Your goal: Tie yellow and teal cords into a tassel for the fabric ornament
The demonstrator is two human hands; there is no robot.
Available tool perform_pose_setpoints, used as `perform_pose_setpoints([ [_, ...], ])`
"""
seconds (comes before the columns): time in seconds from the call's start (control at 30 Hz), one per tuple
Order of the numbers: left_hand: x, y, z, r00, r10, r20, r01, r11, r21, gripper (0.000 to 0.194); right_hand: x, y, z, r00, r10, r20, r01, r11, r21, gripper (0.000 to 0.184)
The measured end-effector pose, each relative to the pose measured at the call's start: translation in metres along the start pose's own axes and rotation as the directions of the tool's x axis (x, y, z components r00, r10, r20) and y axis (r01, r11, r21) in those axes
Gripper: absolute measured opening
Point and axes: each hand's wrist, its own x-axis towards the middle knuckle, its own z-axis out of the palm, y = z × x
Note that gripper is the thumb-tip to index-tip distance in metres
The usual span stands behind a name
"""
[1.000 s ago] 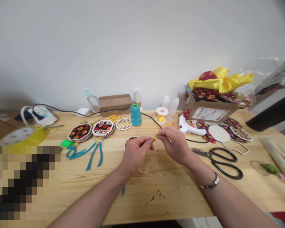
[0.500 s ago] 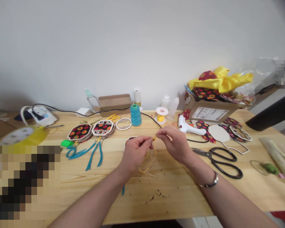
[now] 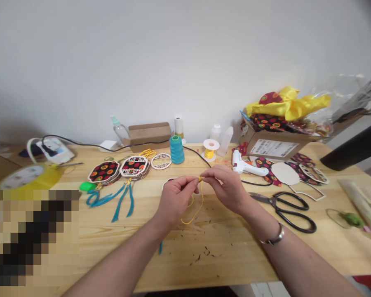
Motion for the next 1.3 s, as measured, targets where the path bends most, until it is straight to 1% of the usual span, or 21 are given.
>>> perform_pose_setpoints([
  [0.13, -0.0008, 0.0008, 0.0002, 1.000, -0.004, 0.003, 0.004, 1.000, -0.008, 0.021, 0.0001, 0.0005, 0.0006, 1.000, -0.015, 0.026, 0.015, 1.000, -0.003, 0.013],
  [0.27, -0.0010, 0.0005, 0.0002, 1.000, -0.008, 0.005, 0.008, 1.000, -0.013, 0.021, -0.0005, 0.0009, 0.0007, 1.000, -0.024, 0.019, 0.024, 1.000, -0.004, 0.014],
  [0.43, -0.0010, 0.0004, 0.0003, 1.000, -0.023, 0.018, 0.023, 1.000, -0.013, 0.024, -0.0018, 0.0012, 0.0018, 0.999, -0.044, 0.018, 0.045, 0.997, -0.060, 0.016],
  [0.6, -0.0016, 0.0018, 0.0008, 0.999, -0.028, 0.019, 0.027, 1.000, 0.014, 0.025, -0.0017, 0.0002, 0.0038, 0.999, -0.032, 0.013, 0.034, 0.992, -0.122, 0.017],
  [0.77, -0.0020, 0.0018, 0.0012, 0.999, -0.037, 0.032, 0.037, 0.999, 0.007, 0.024, -0.0017, -0.0011, 0.0051, 0.999, -0.035, -0.003, 0.033, 0.983, -0.182, 0.017],
  [0.93, -0.0019, 0.0023, 0.0012, 0.997, -0.057, 0.047, 0.057, 0.998, 0.002, 0.027, -0.0023, -0.0029, 0.0054, 0.999, -0.036, 0.021, 0.040, 0.973, -0.228, 0.016],
  [1.13, -0.0015, 0.0017, 0.0014, 0.999, -0.044, 0.031, 0.043, 0.998, 0.047, 0.028, -0.0030, -0.0011, 0.0049, 0.993, -0.107, 0.046, 0.117, 0.926, -0.358, 0.015],
  [1.3, -0.0013, 0.0012, 0.0021, 0.998, -0.053, 0.037, 0.052, 0.998, 0.048, 0.028, -0.0056, 0.0024, 0.0086, 0.993, -0.112, 0.038, 0.117, 0.886, -0.448, 0.015],
])
